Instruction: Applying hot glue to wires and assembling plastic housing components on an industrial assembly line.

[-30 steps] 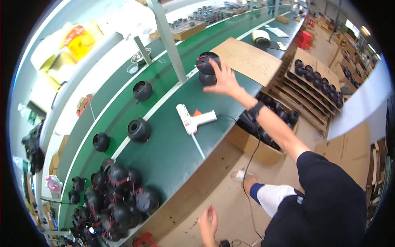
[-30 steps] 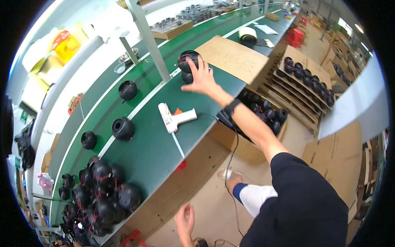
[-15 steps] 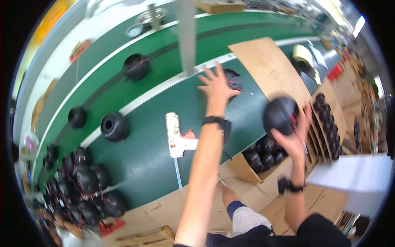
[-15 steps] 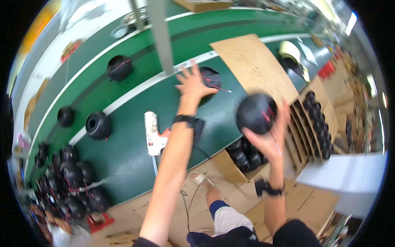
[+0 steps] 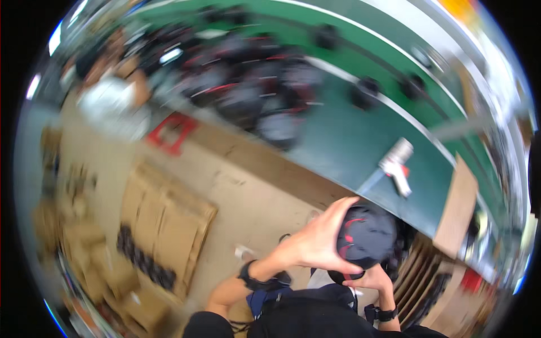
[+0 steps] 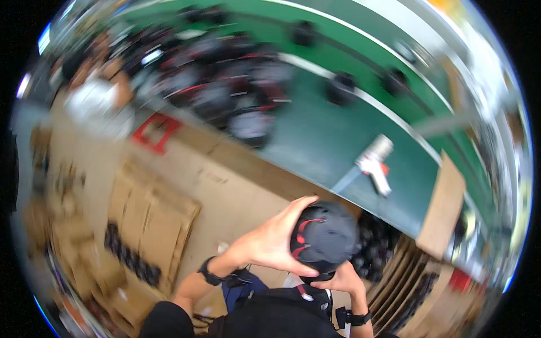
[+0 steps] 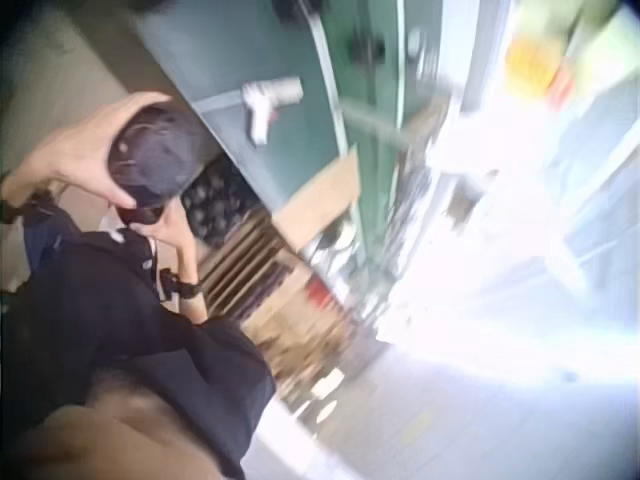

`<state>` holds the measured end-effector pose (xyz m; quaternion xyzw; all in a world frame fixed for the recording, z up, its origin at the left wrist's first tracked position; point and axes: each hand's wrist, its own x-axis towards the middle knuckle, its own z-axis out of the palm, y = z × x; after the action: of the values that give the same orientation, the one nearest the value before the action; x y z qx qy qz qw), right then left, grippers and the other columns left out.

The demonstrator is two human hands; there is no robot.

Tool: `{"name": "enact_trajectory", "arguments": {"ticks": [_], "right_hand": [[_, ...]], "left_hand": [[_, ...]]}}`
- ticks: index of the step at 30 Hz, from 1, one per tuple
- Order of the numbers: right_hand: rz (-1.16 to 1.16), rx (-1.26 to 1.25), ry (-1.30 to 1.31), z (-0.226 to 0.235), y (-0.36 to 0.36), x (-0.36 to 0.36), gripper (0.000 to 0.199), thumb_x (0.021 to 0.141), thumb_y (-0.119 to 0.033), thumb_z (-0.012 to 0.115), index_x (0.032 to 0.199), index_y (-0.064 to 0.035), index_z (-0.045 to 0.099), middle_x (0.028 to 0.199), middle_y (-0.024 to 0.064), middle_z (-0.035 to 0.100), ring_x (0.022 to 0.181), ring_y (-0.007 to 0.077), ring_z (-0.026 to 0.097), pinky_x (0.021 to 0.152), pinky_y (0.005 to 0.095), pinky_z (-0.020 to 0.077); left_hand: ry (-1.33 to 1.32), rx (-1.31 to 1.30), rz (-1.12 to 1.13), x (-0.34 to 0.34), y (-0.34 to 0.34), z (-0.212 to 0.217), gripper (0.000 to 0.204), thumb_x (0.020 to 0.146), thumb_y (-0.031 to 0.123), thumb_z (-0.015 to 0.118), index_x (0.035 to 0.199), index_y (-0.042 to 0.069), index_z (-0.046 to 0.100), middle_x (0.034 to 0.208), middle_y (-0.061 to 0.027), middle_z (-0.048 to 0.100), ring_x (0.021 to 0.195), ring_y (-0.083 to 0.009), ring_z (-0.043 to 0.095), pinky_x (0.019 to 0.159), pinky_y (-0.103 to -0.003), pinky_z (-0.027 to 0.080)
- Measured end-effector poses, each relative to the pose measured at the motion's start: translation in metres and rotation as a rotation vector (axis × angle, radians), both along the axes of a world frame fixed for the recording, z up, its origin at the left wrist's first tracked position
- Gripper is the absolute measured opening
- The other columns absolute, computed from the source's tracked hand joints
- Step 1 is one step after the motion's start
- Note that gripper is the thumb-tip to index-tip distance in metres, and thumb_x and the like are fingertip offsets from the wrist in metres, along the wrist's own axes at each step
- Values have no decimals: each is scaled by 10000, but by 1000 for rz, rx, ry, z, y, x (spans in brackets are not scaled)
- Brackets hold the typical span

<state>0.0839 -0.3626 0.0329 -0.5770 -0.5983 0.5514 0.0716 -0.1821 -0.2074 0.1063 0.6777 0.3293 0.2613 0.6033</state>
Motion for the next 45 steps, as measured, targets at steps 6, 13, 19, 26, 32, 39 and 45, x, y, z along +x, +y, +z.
{"name": "enact_trajectory", "arguments": {"ticks": [6,13,19,26,32,39,45], "right_hand": [[652,303,-36,0,63,-267,1239,526,-459,934,1475,34,308,1445,249,434,1362,384,435,1135,426,368],[1202,714,-68,28,48,-609,1173,537,-419,904,1503,-104,318,1466,236,393,1337,452,420,1026,531,465],[1336,870,241,47,33,-874,1158,531,-349,909,1496,-94,323,1464,229,400,1331,443,423,1071,497,426],[1633,717,161,-186,16,-1244,1167,594,-527,857,1542,-184,268,1439,227,435,1208,443,543,969,482,501],[1735,652,-42,-460,-80,-1451,1175,582,-446,864,1543,-192,238,1485,228,374,1216,508,508,991,547,486],[1560,630,-34,-622,-113,-1530,1221,574,-423,903,1548,-249,188,1541,239,233,1326,512,369,1030,558,453],[1290,258,158,-656,-131,-1537,1278,614,-356,910,1565,-155,81,1531,321,214,1354,510,374,1039,508,466]], "left_hand": [[237,-241,936,-360,-199,-91,1134,556,351,960,1426,-7,327,1299,-200,552,1244,-300,541,1065,-403,443],[342,-297,1784,-547,-436,-226,1023,516,357,959,1319,-13,445,1261,-215,577,1188,-350,559,1027,-447,463],[201,-542,1890,-653,-477,-299,1149,488,413,959,1387,2,374,1350,-255,506,1290,-420,451,1050,-494,431],[544,-1119,2197,-837,-408,-427,1224,533,502,921,1467,50,273,1409,-218,492,1285,-432,491,1050,-516,436],[571,-1109,2502,-1012,-426,-601,1227,512,474,919,1468,48,278,1405,-256,463,1258,-430,516,1027,-497,462],[466,-1167,2480,-1134,-398,-701,1203,609,402,916,1502,58,187,1496,-281,325,1273,-471,485,1010,-510,473],[634,-884,2813,-1132,-399,-745,1192,636,296,917,1477,-89,164,1485,-311,302,1355,-458,378,1118,-485,370]]}}
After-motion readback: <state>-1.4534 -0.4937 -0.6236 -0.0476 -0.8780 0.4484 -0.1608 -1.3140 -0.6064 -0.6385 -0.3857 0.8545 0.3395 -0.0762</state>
